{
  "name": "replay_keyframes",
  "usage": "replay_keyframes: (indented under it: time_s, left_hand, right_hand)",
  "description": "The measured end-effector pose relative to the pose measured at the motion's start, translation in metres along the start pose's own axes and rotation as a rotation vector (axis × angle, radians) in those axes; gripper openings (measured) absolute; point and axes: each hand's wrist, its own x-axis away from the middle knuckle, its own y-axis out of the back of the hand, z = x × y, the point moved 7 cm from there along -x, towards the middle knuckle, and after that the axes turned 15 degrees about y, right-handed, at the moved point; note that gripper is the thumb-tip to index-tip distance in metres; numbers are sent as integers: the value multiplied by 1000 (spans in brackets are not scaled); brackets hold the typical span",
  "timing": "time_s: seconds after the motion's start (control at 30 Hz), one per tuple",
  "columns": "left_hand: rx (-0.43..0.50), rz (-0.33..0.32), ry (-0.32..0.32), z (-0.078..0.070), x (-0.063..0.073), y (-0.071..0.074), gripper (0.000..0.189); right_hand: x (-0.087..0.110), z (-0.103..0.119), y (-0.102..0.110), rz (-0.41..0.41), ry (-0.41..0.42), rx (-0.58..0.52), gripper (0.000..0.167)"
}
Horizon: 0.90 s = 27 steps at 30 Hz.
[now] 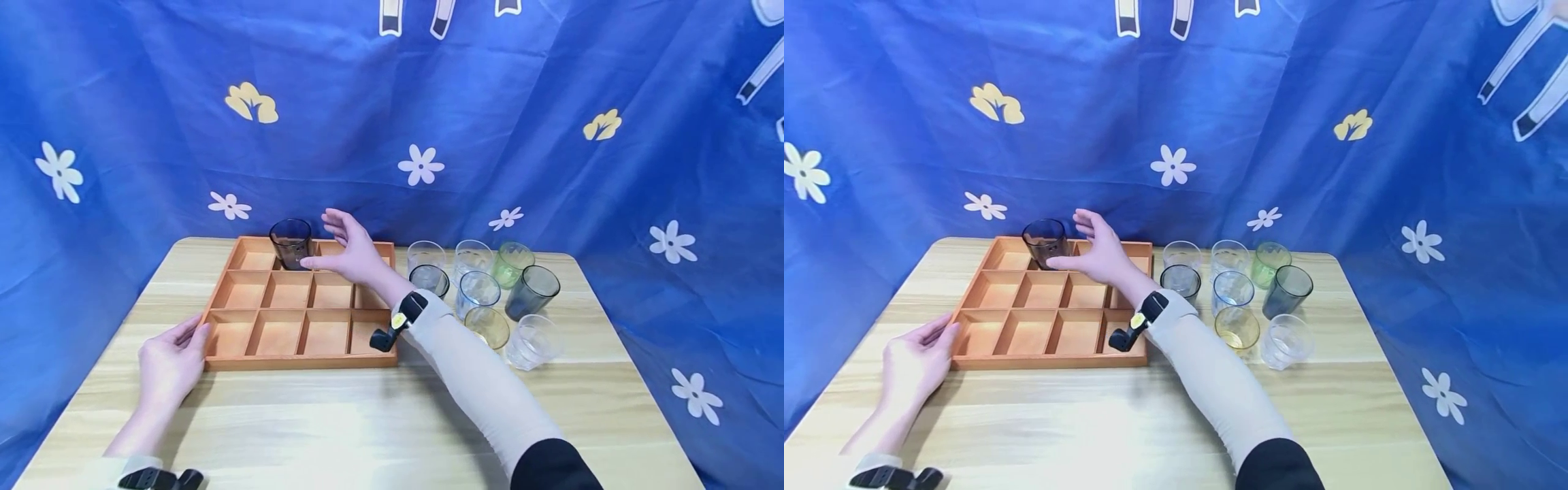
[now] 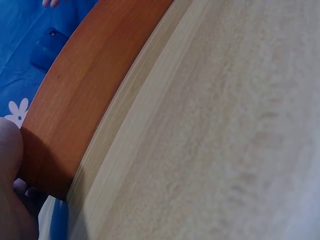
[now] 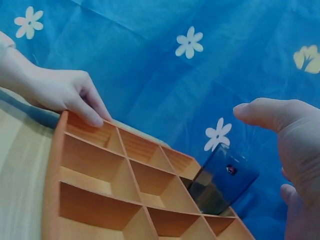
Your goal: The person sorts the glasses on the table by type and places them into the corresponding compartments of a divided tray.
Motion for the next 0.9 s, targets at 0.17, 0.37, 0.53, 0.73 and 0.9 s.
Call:
replay_keyframes:
  time_s: [0.17,0.37,0.53,0.73,0.9]
  left_hand:
    - [-18,-1,12,2,-2,2,37]
    - [-7,1,13,2,-2,0,36]
    - [-10,-4,22,0,-2,-1,37]
    - [-31,-5,25,-1,-2,-1,37]
    - [-45,-3,32,1,-3,-2,38]
  right_hand:
    - [16,16,8,4,65,-61,96]
    - [41,33,20,54,100,-68,92]
    - [64,46,30,91,123,-88,89]
    - [85,62,49,59,212,-126,85]
    - [100,66,66,36,242,-141,85]
